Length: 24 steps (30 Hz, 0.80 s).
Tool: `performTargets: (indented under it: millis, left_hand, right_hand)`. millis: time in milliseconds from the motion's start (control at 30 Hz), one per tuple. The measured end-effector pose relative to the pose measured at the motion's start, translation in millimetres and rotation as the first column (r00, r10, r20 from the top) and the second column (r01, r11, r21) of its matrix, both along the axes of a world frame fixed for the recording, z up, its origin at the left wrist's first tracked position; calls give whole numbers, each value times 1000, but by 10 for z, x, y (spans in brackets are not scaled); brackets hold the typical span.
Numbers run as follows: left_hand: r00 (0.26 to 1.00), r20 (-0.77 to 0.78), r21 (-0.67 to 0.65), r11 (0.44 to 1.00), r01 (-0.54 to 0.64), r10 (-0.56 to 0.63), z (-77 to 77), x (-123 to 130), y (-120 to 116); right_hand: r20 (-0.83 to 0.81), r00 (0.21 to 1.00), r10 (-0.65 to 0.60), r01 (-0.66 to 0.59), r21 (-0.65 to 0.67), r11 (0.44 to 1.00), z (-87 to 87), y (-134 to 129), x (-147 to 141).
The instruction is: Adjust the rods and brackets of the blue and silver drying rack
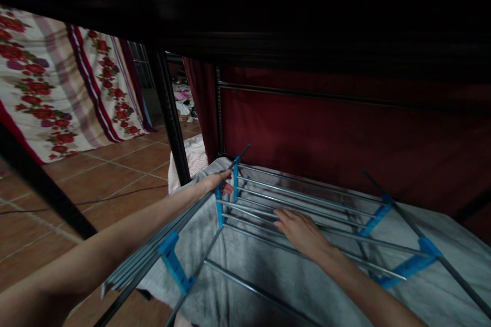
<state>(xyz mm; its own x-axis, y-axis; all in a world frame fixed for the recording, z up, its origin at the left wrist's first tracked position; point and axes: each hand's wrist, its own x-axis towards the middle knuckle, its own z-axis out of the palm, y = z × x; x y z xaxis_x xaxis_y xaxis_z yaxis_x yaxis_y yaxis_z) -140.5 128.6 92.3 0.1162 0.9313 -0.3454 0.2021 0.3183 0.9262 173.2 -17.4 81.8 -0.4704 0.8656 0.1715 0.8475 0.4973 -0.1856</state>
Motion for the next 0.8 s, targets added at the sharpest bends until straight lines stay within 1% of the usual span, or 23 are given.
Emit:
performTargets:
  millis: [67,167,267,333,500,800]
  left_hand:
    - [1000,21,-26,1000,-4,5,7,8,-21]
    - [999,40,-42,999,19,-17,42,7,-73]
    - [998,55,-39,998,39,-37,62,2,-114]
    - [998,56,-27,999,31,-29,53,3,-118]
    - [999,-26,26,999,30,-29,-6,11,-77]
    - [997,-43,27,997,67,-66,-51,22,31]
  right_hand:
    - [28,999,-28,28,7,1000,-22,21,-56]
    - [3,998,-61,61,25,998,-53,106,-64]
    - [-8,997,-77,78,44,996,-78,157,-56]
    - [-1,996,-85,85,49,995,-86,160,-55]
    - [20,994,-110,109,43,993,-78,143,-46]
    - [64,985,-162,159,57,986,-48,108,-50]
